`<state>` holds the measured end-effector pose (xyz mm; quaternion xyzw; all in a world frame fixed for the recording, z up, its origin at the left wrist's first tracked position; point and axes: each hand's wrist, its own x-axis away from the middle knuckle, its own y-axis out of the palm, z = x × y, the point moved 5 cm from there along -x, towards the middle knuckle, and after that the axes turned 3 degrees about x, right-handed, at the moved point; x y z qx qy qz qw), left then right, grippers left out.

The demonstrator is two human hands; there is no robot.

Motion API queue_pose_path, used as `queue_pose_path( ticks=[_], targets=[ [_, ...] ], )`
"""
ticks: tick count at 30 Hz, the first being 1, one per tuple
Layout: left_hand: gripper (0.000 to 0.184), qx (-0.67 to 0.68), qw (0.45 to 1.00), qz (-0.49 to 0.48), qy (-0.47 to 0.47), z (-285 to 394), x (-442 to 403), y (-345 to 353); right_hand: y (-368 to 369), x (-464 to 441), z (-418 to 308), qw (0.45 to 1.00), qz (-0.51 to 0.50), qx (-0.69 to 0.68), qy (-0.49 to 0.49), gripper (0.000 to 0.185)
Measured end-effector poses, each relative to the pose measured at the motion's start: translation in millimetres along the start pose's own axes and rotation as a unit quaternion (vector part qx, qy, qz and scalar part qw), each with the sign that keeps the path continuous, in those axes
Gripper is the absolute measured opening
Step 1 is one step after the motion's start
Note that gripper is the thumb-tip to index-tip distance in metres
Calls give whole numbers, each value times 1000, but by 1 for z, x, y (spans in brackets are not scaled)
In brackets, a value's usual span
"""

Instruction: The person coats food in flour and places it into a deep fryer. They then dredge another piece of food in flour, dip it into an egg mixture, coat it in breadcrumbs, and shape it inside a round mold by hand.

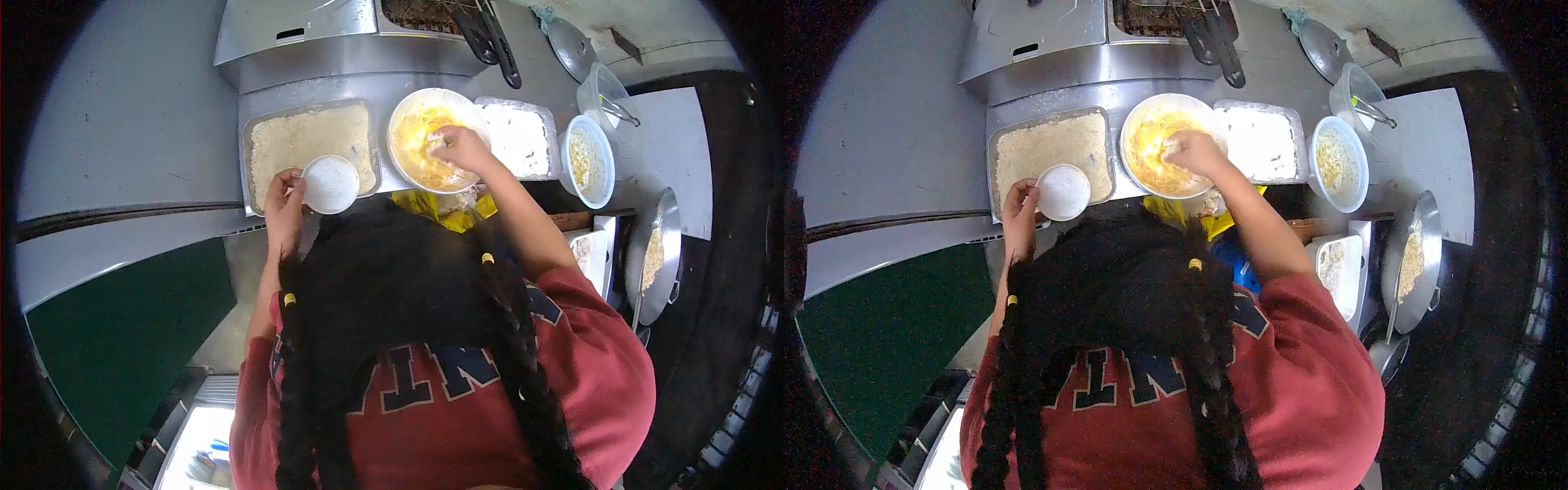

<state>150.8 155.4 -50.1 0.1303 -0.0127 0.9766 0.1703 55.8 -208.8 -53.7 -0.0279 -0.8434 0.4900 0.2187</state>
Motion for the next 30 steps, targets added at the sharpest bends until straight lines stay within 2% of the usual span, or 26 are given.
queue_pose_path(
  ticks=[1,2,4,8,9,10,11,13,15,16,17,18,20,21,23,24,26,30],
  targets=[
    [16,38,999,0,-27,2,3,1,-3,-1,6,991,-8,-101,86,46],
    [17,76,996,2,-54,3,5,2,-10,-1,5,991,-9,-100,83,46],
    [16,75,996,11,-48,2,7,3,-37,3,-6,983,56,141,102,41],
    [15,98,994,30,-44,0,15,12,-51,10,-13,984,-19,140,108,44],
    [15,100,993,37,-45,0,18,15,-41,7,-12,986,17,152,-63,46],
    [16,125,990,41,-56,-1,23,20,-32,11,-17,958,53,157,-233,48],
    [16,149,985,46,-66,-1,27,23,-20,5,-8,957,49,158,-240,48],
    [16,154,984,61,-69,-4,33,29,-1,-3,-3,959,-1,153,-238,51],
    [17,159,982,78,-73,-10,40,32,3,-16,1,962,-16,135,-238,44],
    [17,168,980,85,-65,-13,44,34,2,-23,9,986,-36,-12,-163,43],
    [17,177,978,91,-56,-15,46,36,3,-29,18,982,-55,-158,-82,41],
    [17,176,978,98,-55,-16,49,38,0,-31,16,982,-59,-158,-88,41],
    [15,171,977,119,-43,-18,58,40,-21,-30,8,996,-6,-39,-80,38],
    [15,169,977,123,-44,-19,61,40,-28,-25,-1,996,-9,-40,-82,38],
    [16,218,963,142,-65,-20,65,39,-37,-10,-13,994,-27,97,-36,45],
    [16,212,965,141,-56,-14,63,34,-35,-13,-8,995,-19,92,-39,45],
    [21,265,951,129,-90,-15,66,27,-14,-6,-8,938,36,175,-298,50],
    [35,340,931,95,-91,-1,61,7,-6,-12,0,943,59,165,-284,51]
  ],
)
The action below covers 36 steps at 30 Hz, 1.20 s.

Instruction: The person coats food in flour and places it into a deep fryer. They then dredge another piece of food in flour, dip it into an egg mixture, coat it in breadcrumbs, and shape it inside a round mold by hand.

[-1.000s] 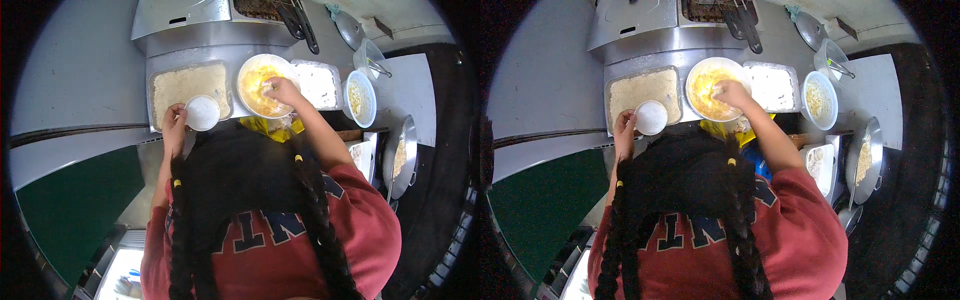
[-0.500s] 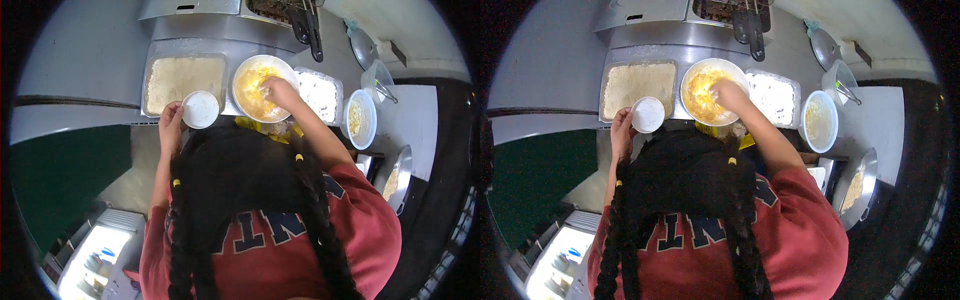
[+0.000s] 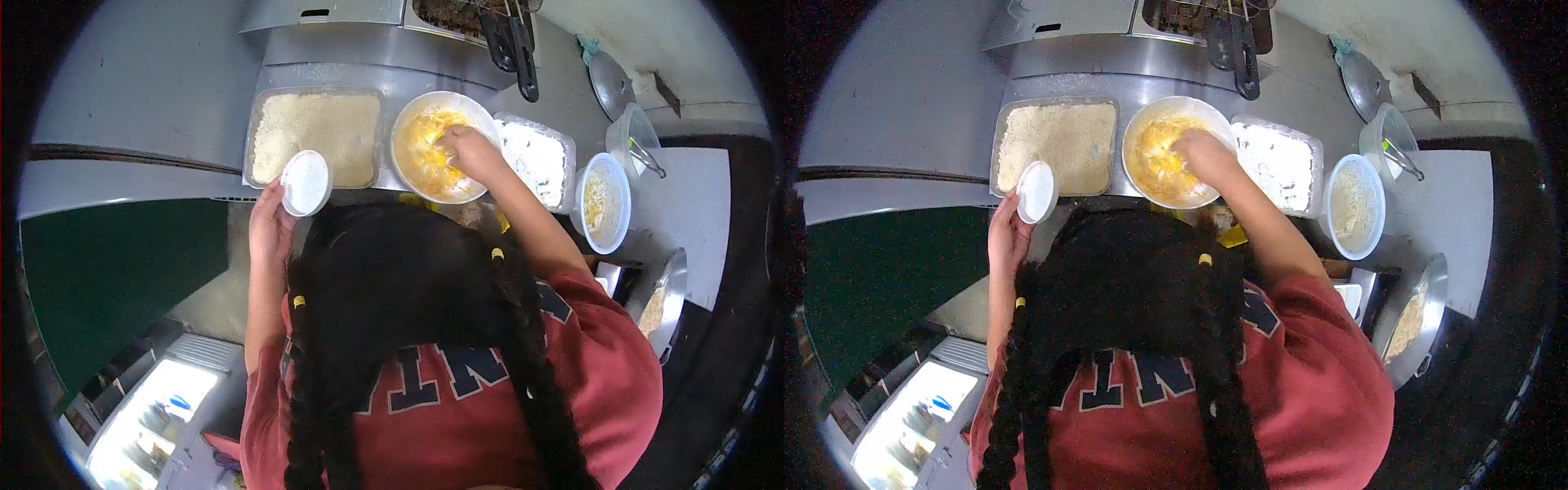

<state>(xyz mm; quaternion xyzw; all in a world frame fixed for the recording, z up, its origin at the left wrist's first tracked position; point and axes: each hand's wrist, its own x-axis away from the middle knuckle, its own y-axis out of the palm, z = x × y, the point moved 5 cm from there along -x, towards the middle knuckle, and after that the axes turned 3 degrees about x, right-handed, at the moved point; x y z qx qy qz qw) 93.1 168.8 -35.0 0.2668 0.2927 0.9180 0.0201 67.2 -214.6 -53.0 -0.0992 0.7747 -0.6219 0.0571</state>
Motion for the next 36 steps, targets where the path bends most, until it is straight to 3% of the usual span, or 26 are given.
queue_pose_path(
  ticks=[2,3,6,9,13,15,18,21,24,25,28,29,31,33,36],
  targets=[
    [36,16,1000,-13,-10,9,-10,-14,-5,-1,0,989,-94,-84,71,45],
    [37,38,999,-21,-19,15,-13,-16,-10,0,-1,989,-91,-85,79,45],
    [39,7,998,-39,-47,33,-20,-26,-26,8,6,954,-44,-229,188,40],
    [41,-35,996,-50,-70,46,-28,-41,-70,12,-9,959,39,-210,186,41],
    [45,-23,991,-54,-120,57,-39,-65,-79,18,-3,940,35,-203,272,44],
    [46,-27,987,-97,-122,57,-57,-88,-81,23,1,941,26,-189,281,50],
    [43,-94,977,-90,-166,63,-62,-100,-89,22,-4,882,99,-303,347,64],
    [40,-71,972,-90,-206,62,-65,-104,-106,-9,-52,901,140,-289,291,64],
    [38,-37,959,-137,-247,67,-65,-96,-91,-59,-104,926,105,-320,173,61],
    [39,-32,950,-160,-267,67,-63,-92,-84,-76,-123,938,42,-295,178,58],
    [44,-4,942,-206,-265,63,-71,-94,-40,-125,-154,961,7,-248,120,54],
    [46,34,930,-244,-273,63,-72,-92,-27,-135,-154,961,9,-248,124,54],
    [48,62,918,-255,-296,60,-73,-93,4,-148,-154,963,-79,-220,133,52],
    [50,91,906,-266,-317,61,-73,-93,2,-146,-159,973,-19,-208,101,46],
    [56,147,888,-241,-362,60,-73,-93,-26,-125,-176,965,53,-166,194,42]
  ],
)
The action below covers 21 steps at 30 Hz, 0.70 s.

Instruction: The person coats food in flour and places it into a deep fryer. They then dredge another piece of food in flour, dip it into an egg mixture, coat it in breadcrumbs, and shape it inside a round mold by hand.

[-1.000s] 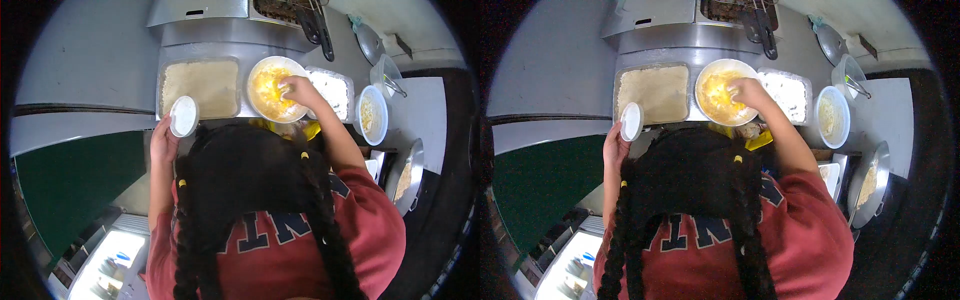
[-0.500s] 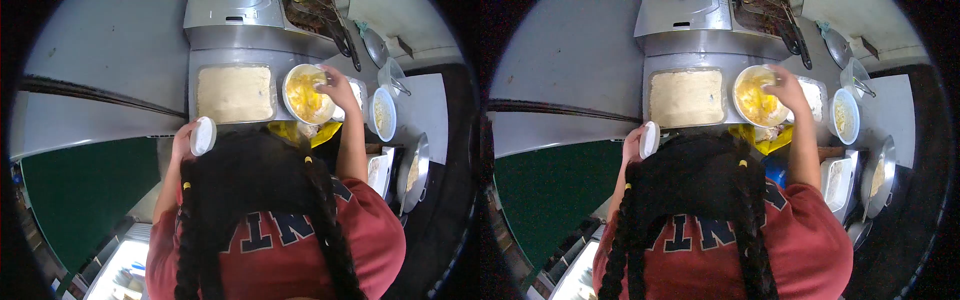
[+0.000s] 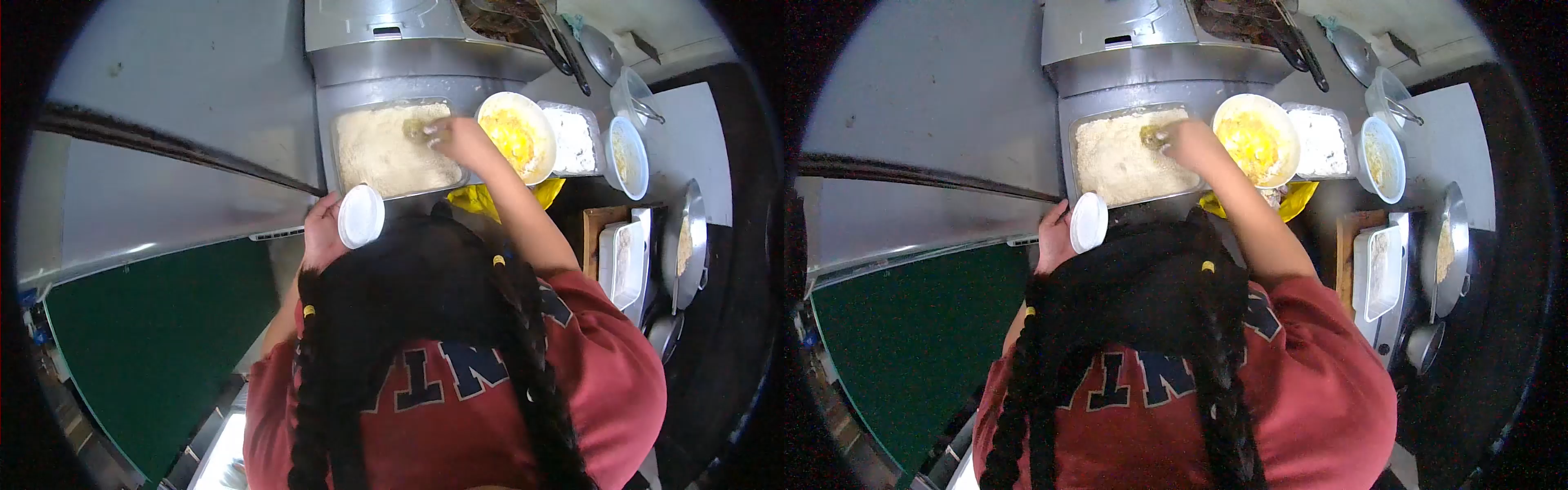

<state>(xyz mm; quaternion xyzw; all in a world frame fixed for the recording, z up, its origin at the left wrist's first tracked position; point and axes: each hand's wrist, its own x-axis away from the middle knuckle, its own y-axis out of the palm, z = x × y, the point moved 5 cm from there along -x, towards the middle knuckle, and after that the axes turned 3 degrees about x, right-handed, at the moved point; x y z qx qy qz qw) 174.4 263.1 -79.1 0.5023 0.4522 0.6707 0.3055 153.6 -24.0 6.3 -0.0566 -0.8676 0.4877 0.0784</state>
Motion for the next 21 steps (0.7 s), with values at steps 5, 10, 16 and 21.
queue_pose_path(
  ticks=[5,10,16,21],
  targets=[
    [67,-22,1000,-11,-9,-4,1,17,38,40,-13,974,-90,112,176,54],
    [73,11,999,-32,6,-7,2,27,71,22,1,980,56,105,159,54],
    [81,95,986,-112,-83,-10,10,50,35,0,3,982,93,-44,161,52],
    [82,-23,982,-177,-55,-14,8,67,43,-26,14,997,17,66,24,59]
  ],
)
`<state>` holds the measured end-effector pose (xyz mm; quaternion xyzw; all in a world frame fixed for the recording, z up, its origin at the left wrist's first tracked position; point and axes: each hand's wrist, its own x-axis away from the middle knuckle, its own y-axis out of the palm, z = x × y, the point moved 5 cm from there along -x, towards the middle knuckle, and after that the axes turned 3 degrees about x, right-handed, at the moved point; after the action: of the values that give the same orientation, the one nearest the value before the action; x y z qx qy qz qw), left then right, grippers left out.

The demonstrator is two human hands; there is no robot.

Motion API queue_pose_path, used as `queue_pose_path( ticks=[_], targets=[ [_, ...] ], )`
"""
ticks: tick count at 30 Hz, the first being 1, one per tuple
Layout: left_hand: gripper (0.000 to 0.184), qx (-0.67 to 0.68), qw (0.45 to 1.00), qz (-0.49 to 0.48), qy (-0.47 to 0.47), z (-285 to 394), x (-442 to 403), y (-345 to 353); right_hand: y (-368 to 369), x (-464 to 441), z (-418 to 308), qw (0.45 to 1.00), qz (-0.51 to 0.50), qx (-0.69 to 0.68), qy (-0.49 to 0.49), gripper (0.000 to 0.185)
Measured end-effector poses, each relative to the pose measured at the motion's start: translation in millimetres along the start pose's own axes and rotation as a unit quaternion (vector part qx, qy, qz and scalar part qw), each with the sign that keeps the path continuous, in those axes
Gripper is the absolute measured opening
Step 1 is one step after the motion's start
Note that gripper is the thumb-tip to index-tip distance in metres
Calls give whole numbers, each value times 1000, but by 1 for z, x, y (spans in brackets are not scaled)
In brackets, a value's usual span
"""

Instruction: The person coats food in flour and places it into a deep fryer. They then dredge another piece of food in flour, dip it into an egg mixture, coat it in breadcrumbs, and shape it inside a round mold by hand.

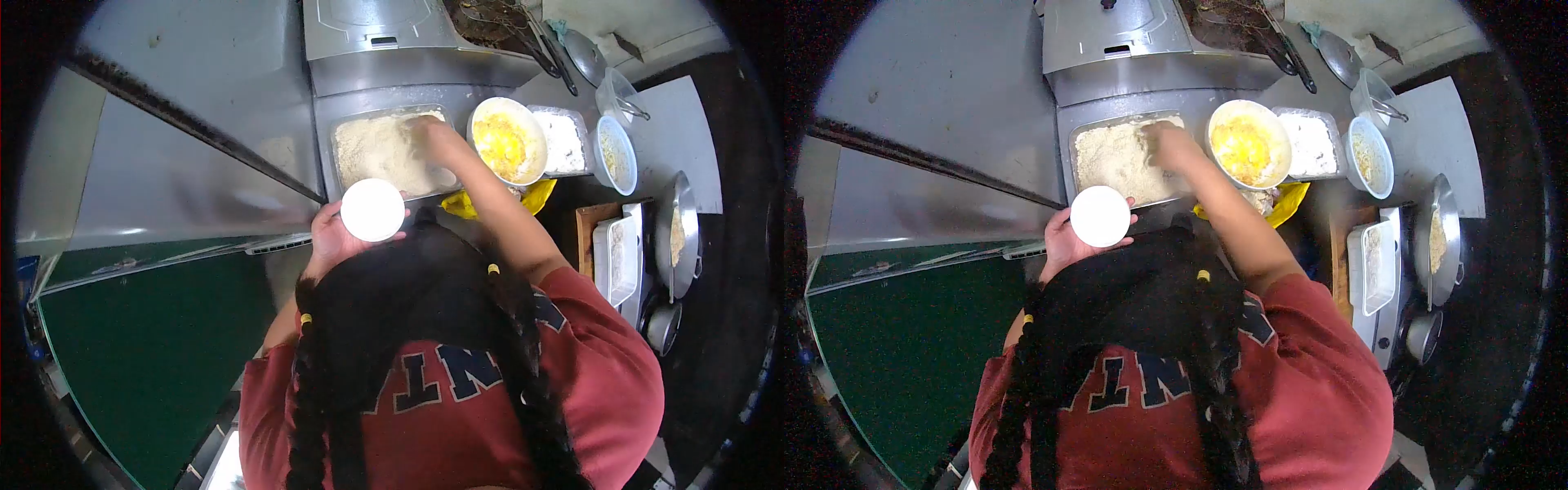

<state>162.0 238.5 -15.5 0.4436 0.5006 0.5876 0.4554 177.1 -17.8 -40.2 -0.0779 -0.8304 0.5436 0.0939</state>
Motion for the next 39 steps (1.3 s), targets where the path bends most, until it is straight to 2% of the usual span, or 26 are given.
queue_pose_path(
  ticks=[3,6,8,9,11,13,15,17,22,25,27,31,34,36,37,39],
  targets=[
    [82,-15,1000,-11,20,-3,0,9,8,-1,-11,997,38,55,-35,65],
    [82,-4,999,0,47,-7,0,12,13,-16,-6,998,-23,29,-46,72],
    [81,-2,998,10,61,-7,-1,13,18,-26,7,981,-164,-103,-9,74],
    [81,-9,998,12,67,-7,-1,13,12,-26,6,980,-167,-103,-15,74],
    [81,-13,997,17,77,-10,-2,14,-16,-22,-6,992,-116,-1,-57,75],
    [82,-29,996,21,82,-15,-3,16,-29,-24,-22,989,-112,34,-91,74],
    [83,-24,995,26,93,-19,-3,15,-25,-29,-39,984,-102,67,-127,75],
    [84,-20,994,33,107,-20,-3,15,-5,-32,-65,965,-115,54,-230,79],
    [82,-36,990,46,131,-22,-4,16,19,-13,-104,966,-122,100,-205,81],
    [83,-26,989,42,140,-22,-2,19,21,-13,-100,971,-111,82,-195,77],
    [83,-31,988,48,145,-22,-2,17,32,-14,-87,973,-133,63,-176,67],
    [82,-8,987,36,159,-24,-3,18,40,-22,-76,971,-119,43,-204,58],
    [81,14,985,44,168,-27,-5,20,43,-40,-60,969,-144,2,-199,50],
    [81,6,985,38,167,-27,-8,17,30,-45,-53,950,-102,-76,-286,47],
    [82,-2,985,32,168,-27,-9,17,14,-43,-53,958,-134,-79,-240,47],
    [82,-8,984,45,173,-28,-12,16,-11,-41,-47,961,-133,-50,-238,48]
  ],
)
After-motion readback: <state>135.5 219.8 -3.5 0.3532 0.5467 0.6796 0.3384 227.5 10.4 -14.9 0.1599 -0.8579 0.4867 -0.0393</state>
